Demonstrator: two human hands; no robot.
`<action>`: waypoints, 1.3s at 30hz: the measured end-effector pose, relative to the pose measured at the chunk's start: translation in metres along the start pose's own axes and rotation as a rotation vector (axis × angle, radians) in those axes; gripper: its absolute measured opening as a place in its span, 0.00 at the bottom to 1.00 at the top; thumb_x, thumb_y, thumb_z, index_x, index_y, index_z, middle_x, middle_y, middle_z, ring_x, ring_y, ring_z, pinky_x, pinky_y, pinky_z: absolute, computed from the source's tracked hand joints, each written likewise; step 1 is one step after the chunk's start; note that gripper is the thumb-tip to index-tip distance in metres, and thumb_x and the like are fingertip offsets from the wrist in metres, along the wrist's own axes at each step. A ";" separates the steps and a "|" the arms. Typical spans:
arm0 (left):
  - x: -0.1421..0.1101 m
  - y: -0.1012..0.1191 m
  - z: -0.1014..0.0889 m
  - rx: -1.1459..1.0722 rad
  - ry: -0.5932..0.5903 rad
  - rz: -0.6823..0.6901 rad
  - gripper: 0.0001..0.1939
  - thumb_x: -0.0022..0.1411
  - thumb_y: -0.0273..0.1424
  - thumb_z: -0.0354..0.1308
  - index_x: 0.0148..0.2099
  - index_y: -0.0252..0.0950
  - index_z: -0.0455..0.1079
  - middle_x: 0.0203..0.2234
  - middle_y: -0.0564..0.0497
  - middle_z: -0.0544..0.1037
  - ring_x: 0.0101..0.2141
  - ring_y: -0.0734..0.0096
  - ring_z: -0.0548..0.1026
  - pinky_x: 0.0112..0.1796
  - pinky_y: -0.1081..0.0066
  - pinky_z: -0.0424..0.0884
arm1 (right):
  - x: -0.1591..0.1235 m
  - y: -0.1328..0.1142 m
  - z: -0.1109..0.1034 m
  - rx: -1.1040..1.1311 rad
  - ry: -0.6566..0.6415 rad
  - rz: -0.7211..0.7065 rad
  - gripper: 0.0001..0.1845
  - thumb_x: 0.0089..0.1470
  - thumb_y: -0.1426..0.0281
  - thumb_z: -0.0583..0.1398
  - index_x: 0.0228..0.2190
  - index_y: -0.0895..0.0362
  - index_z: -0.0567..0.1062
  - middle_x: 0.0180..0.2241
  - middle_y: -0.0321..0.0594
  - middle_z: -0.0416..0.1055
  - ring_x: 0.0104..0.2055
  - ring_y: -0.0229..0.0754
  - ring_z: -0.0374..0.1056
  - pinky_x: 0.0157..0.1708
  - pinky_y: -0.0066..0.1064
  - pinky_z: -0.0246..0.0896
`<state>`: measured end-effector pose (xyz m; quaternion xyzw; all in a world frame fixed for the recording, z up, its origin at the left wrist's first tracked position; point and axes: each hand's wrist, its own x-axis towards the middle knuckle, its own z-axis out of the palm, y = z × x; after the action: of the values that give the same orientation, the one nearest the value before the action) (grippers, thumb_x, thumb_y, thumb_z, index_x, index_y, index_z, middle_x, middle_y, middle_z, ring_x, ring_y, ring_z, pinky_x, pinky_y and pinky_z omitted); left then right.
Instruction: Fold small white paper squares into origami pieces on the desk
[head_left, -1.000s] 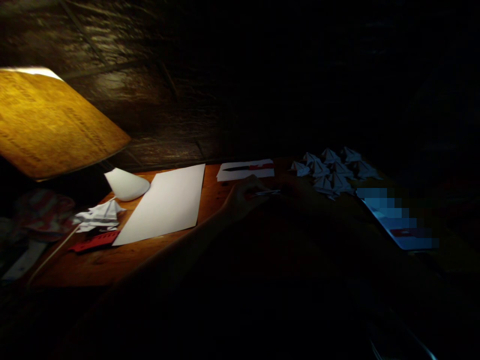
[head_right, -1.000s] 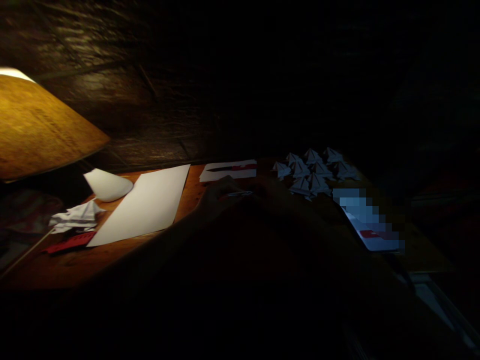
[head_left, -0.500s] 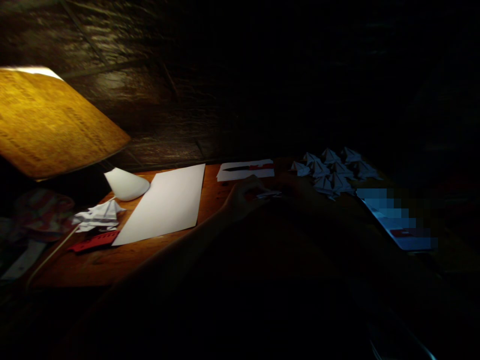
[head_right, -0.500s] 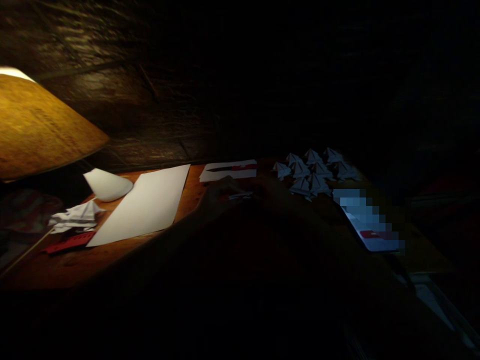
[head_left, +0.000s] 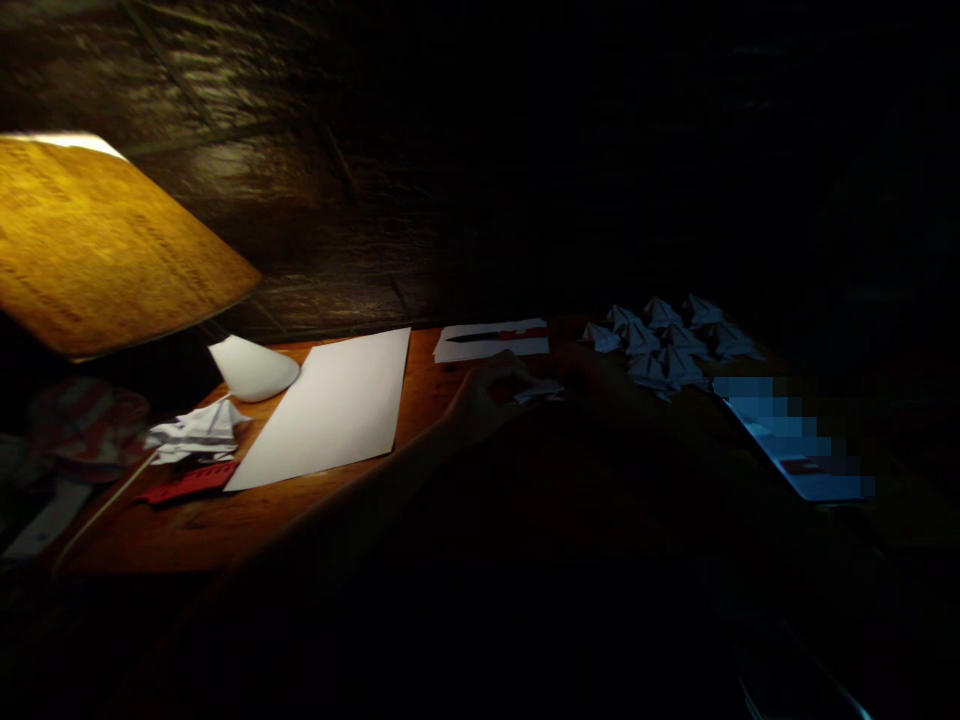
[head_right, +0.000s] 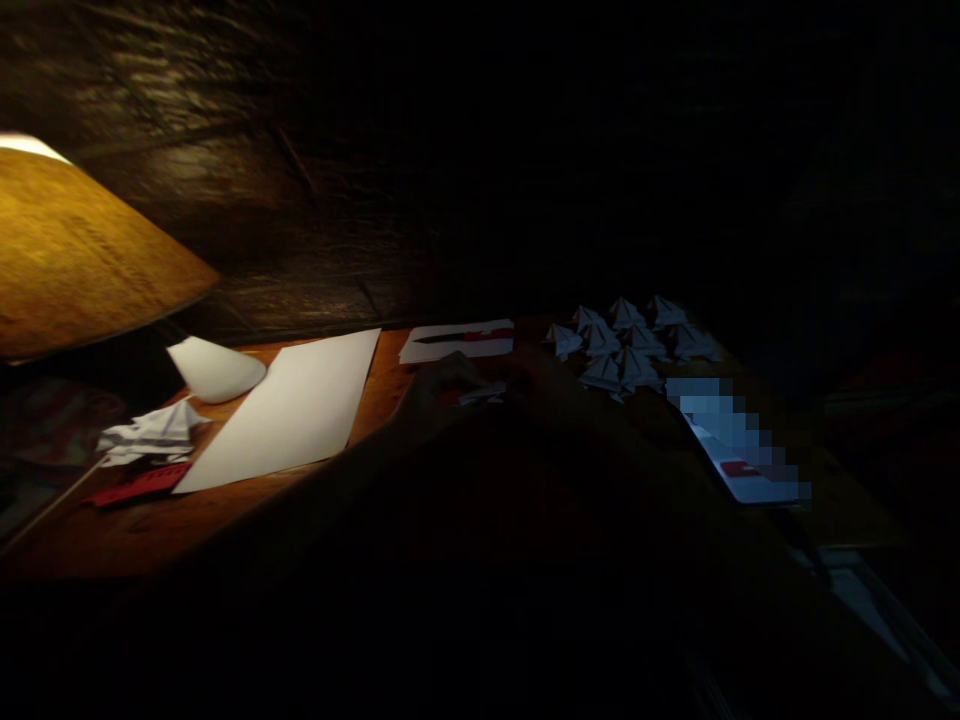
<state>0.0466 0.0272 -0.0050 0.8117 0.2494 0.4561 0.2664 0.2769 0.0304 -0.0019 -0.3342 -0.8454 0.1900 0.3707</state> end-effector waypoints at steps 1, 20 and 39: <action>0.000 -0.001 0.000 0.000 -0.003 0.000 0.09 0.59 0.33 0.71 0.40 0.36 0.77 0.35 0.51 0.76 0.35 0.72 0.75 0.37 0.70 0.74 | 0.000 -0.001 -0.001 0.003 -0.004 0.008 0.13 0.55 0.70 0.64 0.43 0.58 0.78 0.42 0.49 0.75 0.42 0.49 0.72 0.39 0.38 0.65; 0.000 -0.004 0.001 0.019 0.004 0.048 0.07 0.59 0.29 0.69 0.40 0.38 0.77 0.37 0.50 0.75 0.36 0.71 0.75 0.37 0.68 0.74 | -0.002 -0.001 0.004 0.103 -0.003 0.130 0.21 0.54 0.77 0.62 0.50 0.52 0.74 0.48 0.46 0.77 0.48 0.48 0.74 0.46 0.41 0.71; -0.003 -0.010 -0.019 0.364 -0.377 0.097 0.14 0.59 0.20 0.57 0.44 0.40 0.77 0.40 0.49 0.78 0.43 0.65 0.77 0.43 0.64 0.74 | 0.000 0.005 0.007 -0.093 -0.148 0.054 0.17 0.55 0.78 0.59 0.44 0.54 0.81 0.45 0.45 0.80 0.48 0.50 0.74 0.50 0.44 0.67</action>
<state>0.0272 0.0362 -0.0051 0.9279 0.2339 0.2567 0.1356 0.2741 0.0334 -0.0092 -0.3588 -0.8691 0.1846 0.2860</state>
